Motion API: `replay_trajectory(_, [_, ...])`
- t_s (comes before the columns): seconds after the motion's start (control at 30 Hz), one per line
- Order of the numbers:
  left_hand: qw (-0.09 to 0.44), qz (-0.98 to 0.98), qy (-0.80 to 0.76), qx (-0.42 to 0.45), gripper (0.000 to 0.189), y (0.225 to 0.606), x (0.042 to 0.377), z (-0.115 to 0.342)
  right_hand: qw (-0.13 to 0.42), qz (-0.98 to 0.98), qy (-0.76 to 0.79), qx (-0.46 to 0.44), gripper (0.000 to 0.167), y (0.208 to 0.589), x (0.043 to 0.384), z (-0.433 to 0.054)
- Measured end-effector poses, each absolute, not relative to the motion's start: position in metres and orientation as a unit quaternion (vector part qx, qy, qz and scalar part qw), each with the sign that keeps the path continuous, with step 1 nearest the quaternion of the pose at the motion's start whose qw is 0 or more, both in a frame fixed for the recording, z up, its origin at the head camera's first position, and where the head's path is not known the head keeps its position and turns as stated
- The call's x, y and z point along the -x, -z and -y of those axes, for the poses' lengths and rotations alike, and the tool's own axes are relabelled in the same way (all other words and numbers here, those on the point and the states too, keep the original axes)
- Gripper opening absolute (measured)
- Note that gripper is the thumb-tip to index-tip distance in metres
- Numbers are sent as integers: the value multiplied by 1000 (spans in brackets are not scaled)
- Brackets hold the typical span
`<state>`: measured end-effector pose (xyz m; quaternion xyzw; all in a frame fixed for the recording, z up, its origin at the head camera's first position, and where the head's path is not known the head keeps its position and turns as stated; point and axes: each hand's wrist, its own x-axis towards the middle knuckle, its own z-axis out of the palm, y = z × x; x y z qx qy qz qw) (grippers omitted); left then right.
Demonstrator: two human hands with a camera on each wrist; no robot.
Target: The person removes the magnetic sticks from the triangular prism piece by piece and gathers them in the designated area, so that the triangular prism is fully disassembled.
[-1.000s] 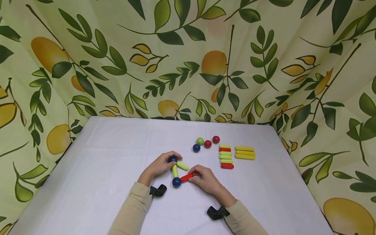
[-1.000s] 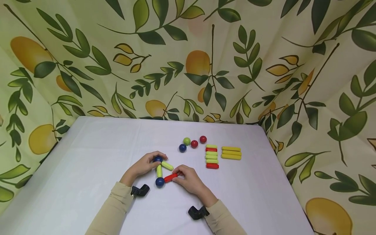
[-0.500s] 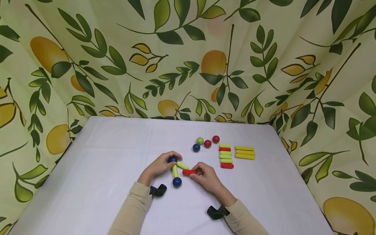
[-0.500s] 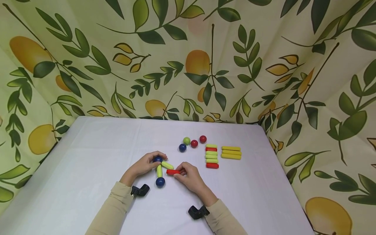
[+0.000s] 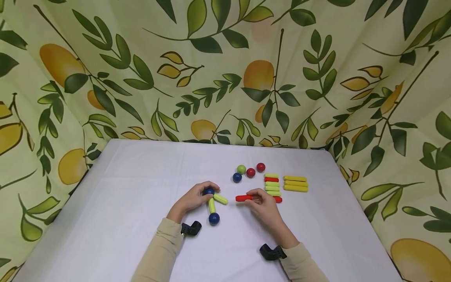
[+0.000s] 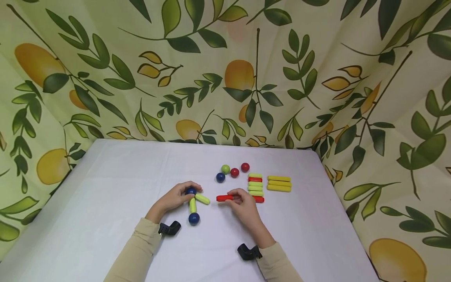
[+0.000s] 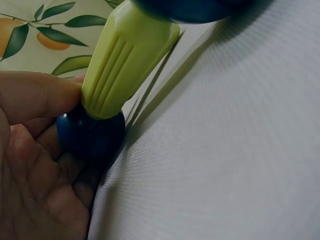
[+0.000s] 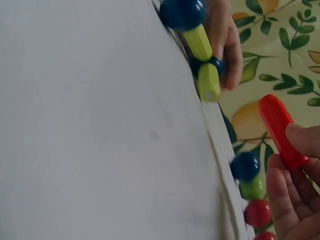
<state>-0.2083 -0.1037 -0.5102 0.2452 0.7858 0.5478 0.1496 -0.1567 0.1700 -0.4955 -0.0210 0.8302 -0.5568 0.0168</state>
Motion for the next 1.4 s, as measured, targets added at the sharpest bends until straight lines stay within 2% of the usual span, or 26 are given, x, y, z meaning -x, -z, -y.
replay_trajectory(0.3, [151, -784, -548, -249, 28, 509, 208, 102, -16, -849, 526, -44, 32, 495, 143, -226])
replay_trajectory(0.53, [160, -784, -542, -256, 29, 479, 197, 101, -63, -863, 493, -84, 29, 501, 140, -254])
replay_trajectory(0.7, [166, -784, -543, -252, 29, 474, 195, 100, -79, -883, 458, -71, 30, 505, 139, -258])
replay_trajectory(1.03, [152, -784, -548, -249, 28, 508, 208, 102, -77, -906, 410, -62, 28, 516, 140, -256])
replay_trajectory(1.27, [170, -776, -556, -245, 30, 476, 195, 101, -111, -923, 367, -28, 28, 517, 143, -253])
replay_trajectory(1.4, [167, -776, -557, -247, 29, 478, 195, 101, -115, -926, 359, -28, 31, 518, 143, -252])
